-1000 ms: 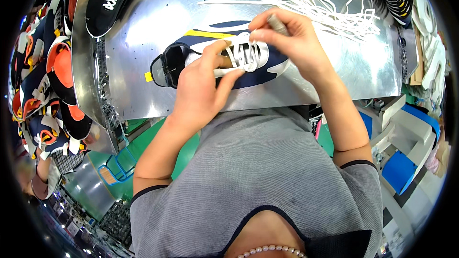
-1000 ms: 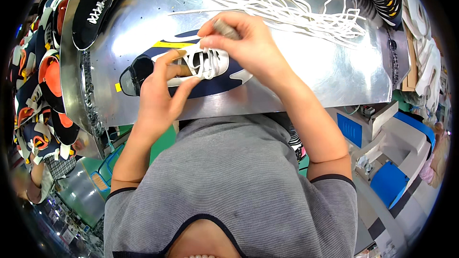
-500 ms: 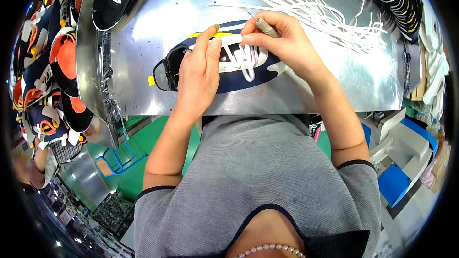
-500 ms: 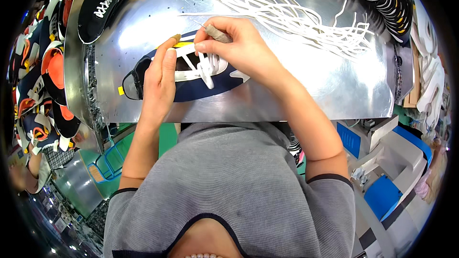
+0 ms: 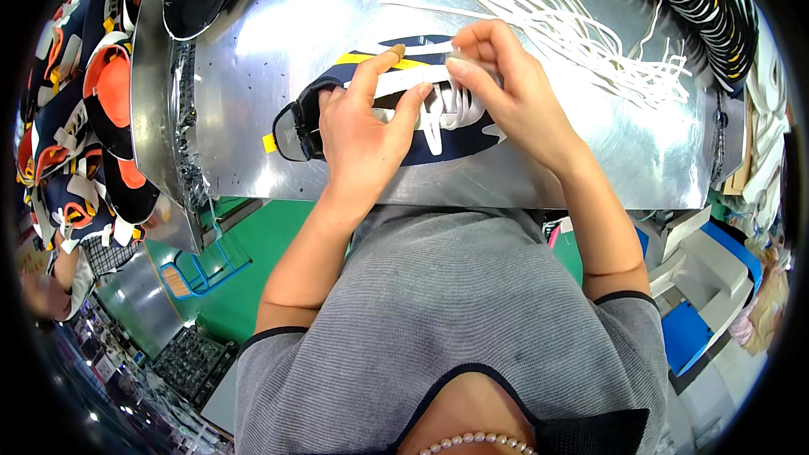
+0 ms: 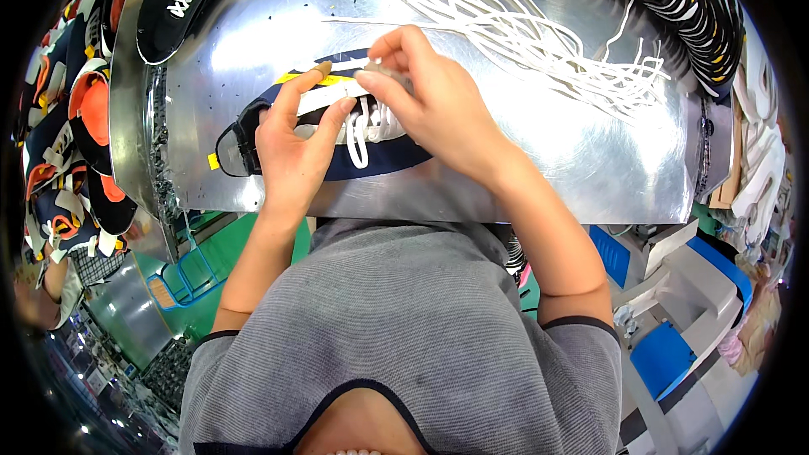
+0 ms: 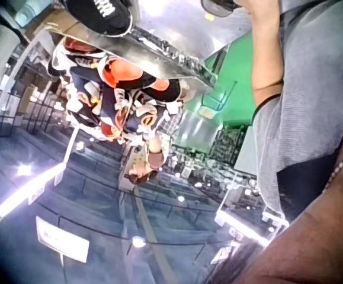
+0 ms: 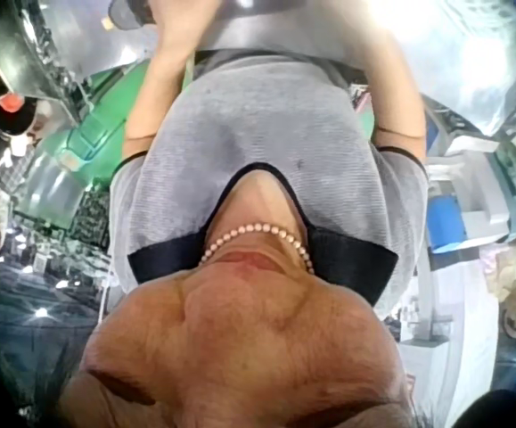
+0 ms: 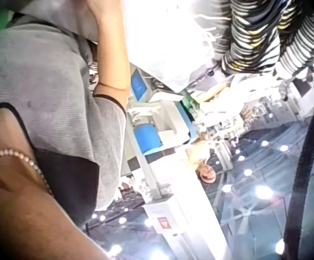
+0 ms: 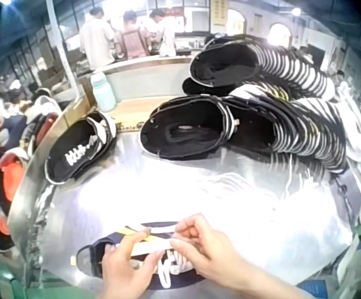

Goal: The person threads white shoelaces through the eyelets of a blue and white sneaker upper using a metal tool. They pick up a new upper from a stack, lace it completely, and then place it aside to begin another one.

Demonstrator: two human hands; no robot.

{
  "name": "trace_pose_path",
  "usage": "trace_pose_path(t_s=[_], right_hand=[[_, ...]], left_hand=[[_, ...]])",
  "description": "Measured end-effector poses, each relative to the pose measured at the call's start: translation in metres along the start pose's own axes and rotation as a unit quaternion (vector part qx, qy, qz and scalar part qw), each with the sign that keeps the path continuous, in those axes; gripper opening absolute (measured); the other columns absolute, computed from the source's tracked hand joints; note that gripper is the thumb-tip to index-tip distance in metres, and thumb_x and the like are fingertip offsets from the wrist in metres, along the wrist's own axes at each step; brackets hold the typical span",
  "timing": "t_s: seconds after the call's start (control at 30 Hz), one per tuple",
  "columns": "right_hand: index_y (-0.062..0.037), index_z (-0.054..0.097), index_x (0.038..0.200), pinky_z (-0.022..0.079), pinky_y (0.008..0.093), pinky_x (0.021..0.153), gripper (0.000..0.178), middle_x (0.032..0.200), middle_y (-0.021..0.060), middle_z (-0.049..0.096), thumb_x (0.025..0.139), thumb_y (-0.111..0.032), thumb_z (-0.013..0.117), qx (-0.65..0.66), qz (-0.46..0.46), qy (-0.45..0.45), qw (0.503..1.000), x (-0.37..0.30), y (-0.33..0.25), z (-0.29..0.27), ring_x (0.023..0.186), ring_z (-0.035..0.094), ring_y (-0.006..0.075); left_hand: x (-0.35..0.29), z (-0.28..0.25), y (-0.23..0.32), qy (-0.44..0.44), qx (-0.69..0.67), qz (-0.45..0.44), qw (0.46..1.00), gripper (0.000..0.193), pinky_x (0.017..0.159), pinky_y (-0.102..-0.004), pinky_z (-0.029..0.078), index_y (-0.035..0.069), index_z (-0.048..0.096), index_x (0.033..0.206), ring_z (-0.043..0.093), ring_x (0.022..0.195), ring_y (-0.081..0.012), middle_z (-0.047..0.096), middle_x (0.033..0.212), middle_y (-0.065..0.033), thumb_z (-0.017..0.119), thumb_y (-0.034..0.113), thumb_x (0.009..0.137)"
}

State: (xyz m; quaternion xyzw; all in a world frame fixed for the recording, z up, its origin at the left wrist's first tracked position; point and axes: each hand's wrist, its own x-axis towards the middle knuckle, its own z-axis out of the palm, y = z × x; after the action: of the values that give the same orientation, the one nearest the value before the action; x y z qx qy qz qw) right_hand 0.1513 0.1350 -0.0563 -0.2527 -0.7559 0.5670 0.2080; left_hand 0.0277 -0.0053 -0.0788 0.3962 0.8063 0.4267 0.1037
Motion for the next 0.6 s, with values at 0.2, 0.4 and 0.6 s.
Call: trace_pose_path(t_s=[0.2, 0.4, 0.6], right_hand=[[-0.0029, 0.058, 0.095, 0.049, 0.0363, 0.062, 0.014, 0.077, 0.0116, 0.067, 0.092, -0.013, 0.066, -0.089, -0.042, -0.035, 0.995, -0.013, 0.0, -0.009, 0.069, 0.066, 0.0287], [-0.0022, 0.059, 0.096, 0.049, 0.0355, 0.059, 0.014, 0.074, 0.0102, 0.066, 0.093, -0.014, 0.065, -0.23, -0.059, -0.074, 0.969, -0.012, -0.009, -0.013, 0.065, 0.065, 0.0249], [-0.002, 0.065, 0.098, 0.054, 0.0428, 0.067, 0.018, 0.082, 0.0169, 0.07, 0.085, -0.015, 0.064, -0.354, -0.193, -0.076, 0.912, -0.001, 0.003, 0.019, 0.08, 0.07, 0.0338]], left_hand=[[0.004, -0.003, 0.006, -0.036, -0.03, 0.005, 0.999, 0.039, 0.086, -0.028, 0.052, -0.003, 0.063, 0.119, 0.069, 0.095, -0.0152, 0.072, 0.112, -0.0141, 0.078, 0.008, 0.084], [0.0, 0.0, -0.001, -0.007, -0.011, 0.043, 0.999, 0.037, 0.077, -0.0319, 0.045, 0.008, 0.069, 0.115, 0.067, 0.078, -0.0222, 0.075, 0.095, -0.0089, 0.078, 0.02, 0.082], [-0.004, 0.003, 0.004, -0.037, -0.06, 0.092, 0.993, 0.03, 0.055, -0.0286, 0.046, 0.0, 0.064, 0.119, 0.061, 0.055, -0.0158, 0.071, 0.081, -0.0111, 0.065, 0.003, 0.089]])
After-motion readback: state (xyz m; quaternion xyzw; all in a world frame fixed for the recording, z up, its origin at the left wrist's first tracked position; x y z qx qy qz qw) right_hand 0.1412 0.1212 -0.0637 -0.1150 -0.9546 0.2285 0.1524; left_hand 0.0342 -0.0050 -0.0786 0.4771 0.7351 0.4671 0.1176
